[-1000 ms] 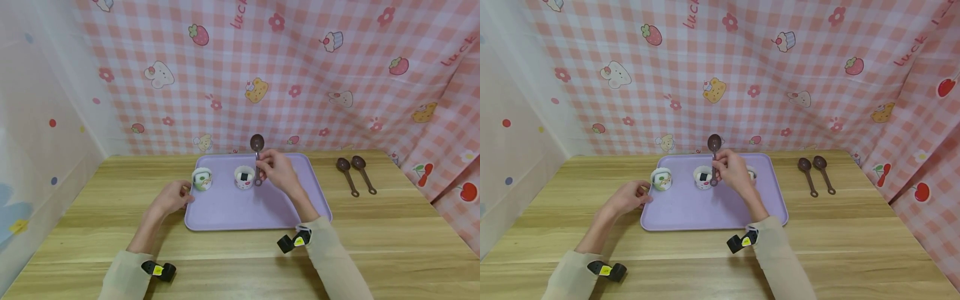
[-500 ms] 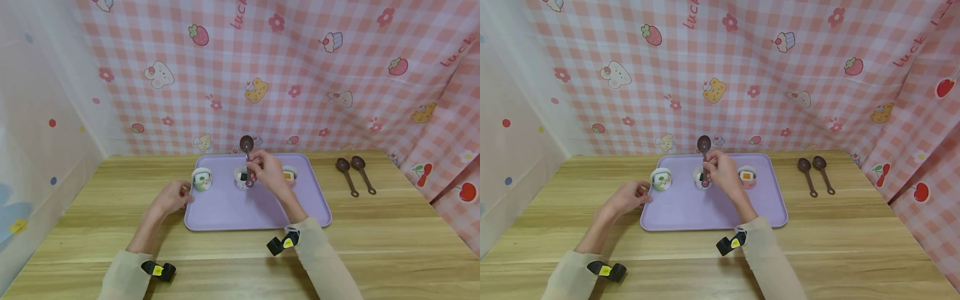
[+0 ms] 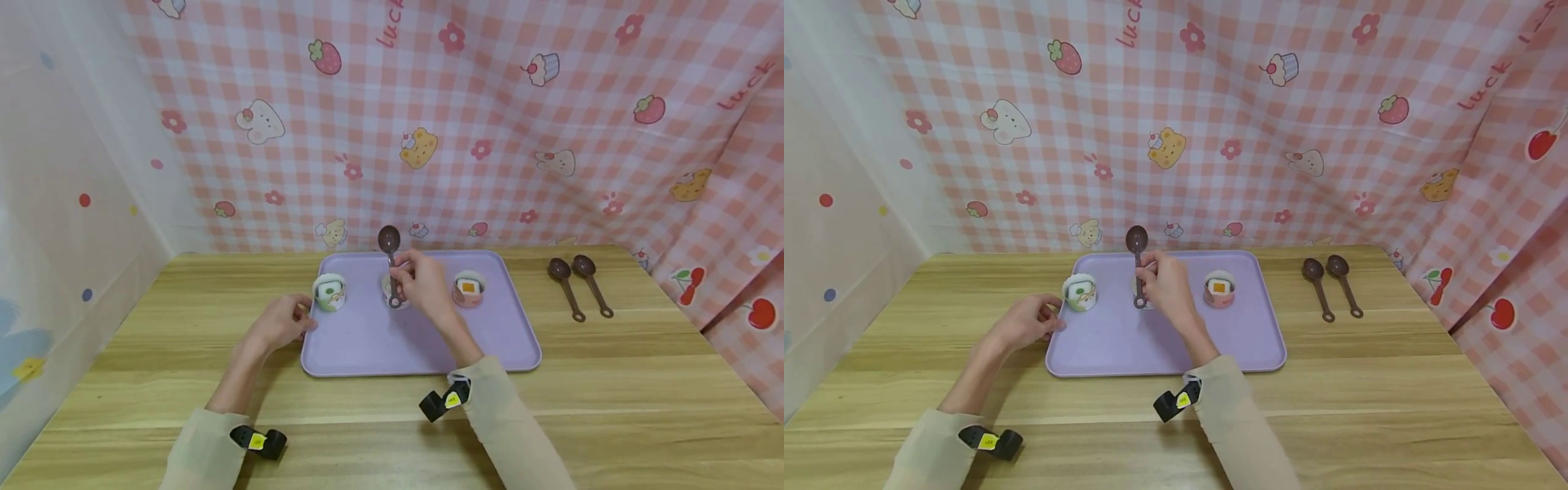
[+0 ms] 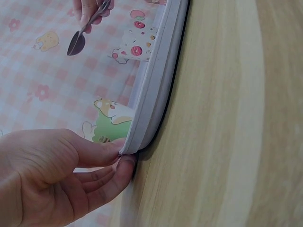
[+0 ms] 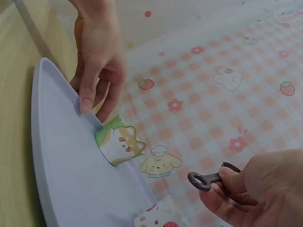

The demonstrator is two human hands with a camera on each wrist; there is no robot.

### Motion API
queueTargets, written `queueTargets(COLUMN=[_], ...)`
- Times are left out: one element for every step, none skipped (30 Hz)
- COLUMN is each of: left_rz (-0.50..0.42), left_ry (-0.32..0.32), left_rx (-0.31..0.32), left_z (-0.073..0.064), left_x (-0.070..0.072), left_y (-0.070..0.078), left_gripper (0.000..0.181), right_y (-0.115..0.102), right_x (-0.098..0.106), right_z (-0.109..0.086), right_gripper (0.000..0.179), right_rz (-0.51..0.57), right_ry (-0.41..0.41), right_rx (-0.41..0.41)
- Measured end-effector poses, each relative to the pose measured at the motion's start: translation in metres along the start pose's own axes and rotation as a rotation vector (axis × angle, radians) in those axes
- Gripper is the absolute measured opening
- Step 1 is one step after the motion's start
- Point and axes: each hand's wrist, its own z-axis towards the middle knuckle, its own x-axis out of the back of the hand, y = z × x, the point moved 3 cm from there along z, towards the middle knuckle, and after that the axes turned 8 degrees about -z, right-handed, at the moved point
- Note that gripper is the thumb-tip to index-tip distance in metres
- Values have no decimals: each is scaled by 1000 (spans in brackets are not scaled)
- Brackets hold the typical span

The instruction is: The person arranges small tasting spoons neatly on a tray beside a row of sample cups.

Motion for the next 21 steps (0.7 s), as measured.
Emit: queueTargets(left_rz=[-1,-2,-2,-4,-3,-1,1,3,6,9,12,13,12,11,10,7,4,3,1,0,-1], left_ry=[-1,-2,-4,-5,-6,-5,-4,-4,-2,-1,0,1,0,-1,-1,-1,-2,-3,-3,-2,-2], left_rx=[0,1,1,3,3,4,4,4,3,2,2,3,4,6,7,9,10,9,9,8,7], left_z=[0,0,-1,-1,-1,-1,-1,-1,-1,-1,-1,-1,-1,-1,-1,-1,-1,-1,-1,-1,-1], left_x=[0,0,0,0,0,0,0,0,0,0,1,1,1,1,0,0,0,0,0,0,0], left_y=[0,0,0,0,0,0,0,0,0,0,0,0,0,0,0,0,0,0,0,-1,0], left_gripper=[41,41,41,41,41,41,41,41,41,41,41,41,42,42,41,41,41,41,41,41,41], right_y=[-1,-1,-1,-1,-1,-1,0,0,0,-1,-1,-1,-2,-3,-3,-4,-4,-4,-4,-4,-4], right_x=[-1,-3,-4,-6,-7,-8,-9,-10,-12,-13,-14,-15,-16,-17,-19,-20,-21,-23,-24,-26,-27], right_z=[0,0,0,0,0,0,0,0,1,1,1,1,1,1,1,1,1,1,1,1,1], right_gripper=[10,10,10,10,9,9,9,9,9,9,9,9,9,9,9,10,9,9,9,9,9], right_rz=[3,3,2,-3,-11,-21,-26,-38,-43,-45,-48,-45,-37,-36,-27,-24,-22,-19,-18,-19,-15], right_ry=[0,1,0,0,-1,-2,-4,-5,-8,-9,-10,-11,-13,-14,-18,-19,-21,-24,-26,-29,-31], right_rx=[-2,-2,-5,-7,-6,-4,-5,-4,-4,-4,-4,-5,-7,-6,-7,-6,-7,-9,-13,-17,-20])
